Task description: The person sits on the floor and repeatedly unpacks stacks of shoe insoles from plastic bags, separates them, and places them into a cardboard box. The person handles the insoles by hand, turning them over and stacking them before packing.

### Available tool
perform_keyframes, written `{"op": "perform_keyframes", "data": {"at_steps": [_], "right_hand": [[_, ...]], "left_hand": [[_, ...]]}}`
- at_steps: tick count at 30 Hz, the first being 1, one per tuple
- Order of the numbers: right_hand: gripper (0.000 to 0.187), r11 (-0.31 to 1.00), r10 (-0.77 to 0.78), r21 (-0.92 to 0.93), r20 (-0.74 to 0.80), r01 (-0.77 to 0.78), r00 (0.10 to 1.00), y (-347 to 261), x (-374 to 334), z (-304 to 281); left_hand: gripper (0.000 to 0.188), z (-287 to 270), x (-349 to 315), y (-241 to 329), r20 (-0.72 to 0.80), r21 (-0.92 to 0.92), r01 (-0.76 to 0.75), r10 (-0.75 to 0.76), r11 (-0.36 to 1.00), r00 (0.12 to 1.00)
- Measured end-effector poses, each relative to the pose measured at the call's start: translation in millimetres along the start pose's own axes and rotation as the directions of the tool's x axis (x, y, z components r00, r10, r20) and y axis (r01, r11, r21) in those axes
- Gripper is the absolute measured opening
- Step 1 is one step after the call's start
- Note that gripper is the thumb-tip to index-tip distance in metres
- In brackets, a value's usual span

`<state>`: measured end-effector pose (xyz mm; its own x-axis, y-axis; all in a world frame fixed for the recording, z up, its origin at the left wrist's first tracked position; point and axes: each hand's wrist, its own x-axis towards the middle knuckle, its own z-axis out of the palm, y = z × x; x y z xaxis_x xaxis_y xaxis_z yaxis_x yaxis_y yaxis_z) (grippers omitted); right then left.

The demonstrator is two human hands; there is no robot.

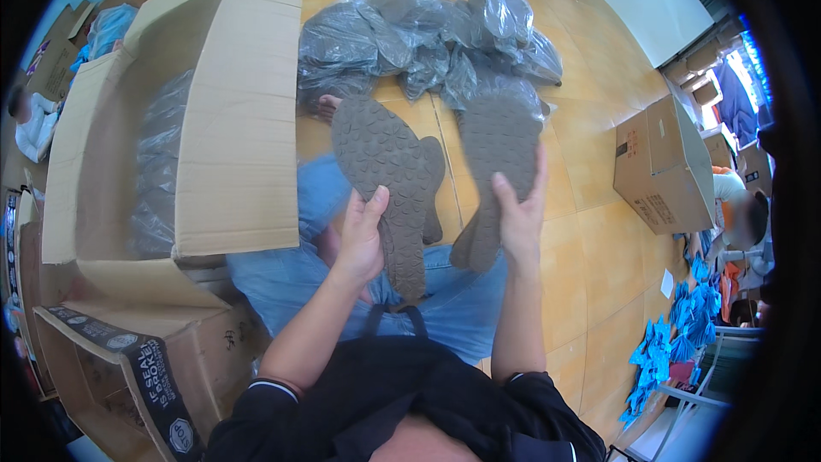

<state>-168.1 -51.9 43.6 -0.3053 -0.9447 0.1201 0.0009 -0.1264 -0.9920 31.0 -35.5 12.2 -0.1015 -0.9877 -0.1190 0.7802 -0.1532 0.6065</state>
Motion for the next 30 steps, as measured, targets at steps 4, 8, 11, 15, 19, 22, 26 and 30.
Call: {"op": "perform_keyframes", "data": {"at_steps": [4, 8, 11, 15, 19, 22, 26, 30], "right_hand": [[0.068, 0.993, 0.006, 0.116, -0.023, -0.003, 1.000, 1, 0, -8], [0.067, 0.984, -0.029, -0.172, 0.045, 0.037, 0.999, 3, -23, 24], [0.075, 0.995, -0.067, -0.070, 0.075, 0.072, 0.995, 1, -35, 41], [0.080, 0.996, -0.080, 0.035, 0.009, 0.080, 0.997, -5, -26, 34], [0.079, 0.993, -0.088, 0.071, -0.052, 0.091, 0.995, -6, -20, 15], [0.079, 0.989, -0.061, 0.129, -0.054, 0.067, 0.997, -1, -19, 8], [0.080, 0.988, 0.026, 0.154, 0.001, -0.026, 1.000, 10, -25, 21], [0.080, 0.998, 0.017, -0.054, 0.096, -0.012, 0.995, 12, -38, 34]], "left_hand": [[0.046, -2, 3, 8, 0.135, -0.192, 0.130, -0.105, 0.973, 0.985], [0.047, 14, 5, -3, 0.043, 0.122, 0.005, -0.011, 0.992, 0.999], [0.047, 22, 2, -5, -0.058, 0.303, -0.116, 0.140, 0.946, 0.988], [0.045, 14, -1, 8, -0.094, 0.231, 0.029, -0.007, 0.973, 0.996], [0.060, 3, -2, 12, 0.079, 0.059, 0.060, -0.064, 0.997, 0.995], [0.059, 7, -1, 8, 0.134, -0.020, 0.023, -0.021, 1.000, 0.991], [0.056, 18, 2, 1, -0.129, 0.111, 0.105, -0.091, 0.988, 0.987], [0.048, 20, 4, -11, -0.036, 0.431, -0.107, 0.135, 0.896, 0.990]]}}
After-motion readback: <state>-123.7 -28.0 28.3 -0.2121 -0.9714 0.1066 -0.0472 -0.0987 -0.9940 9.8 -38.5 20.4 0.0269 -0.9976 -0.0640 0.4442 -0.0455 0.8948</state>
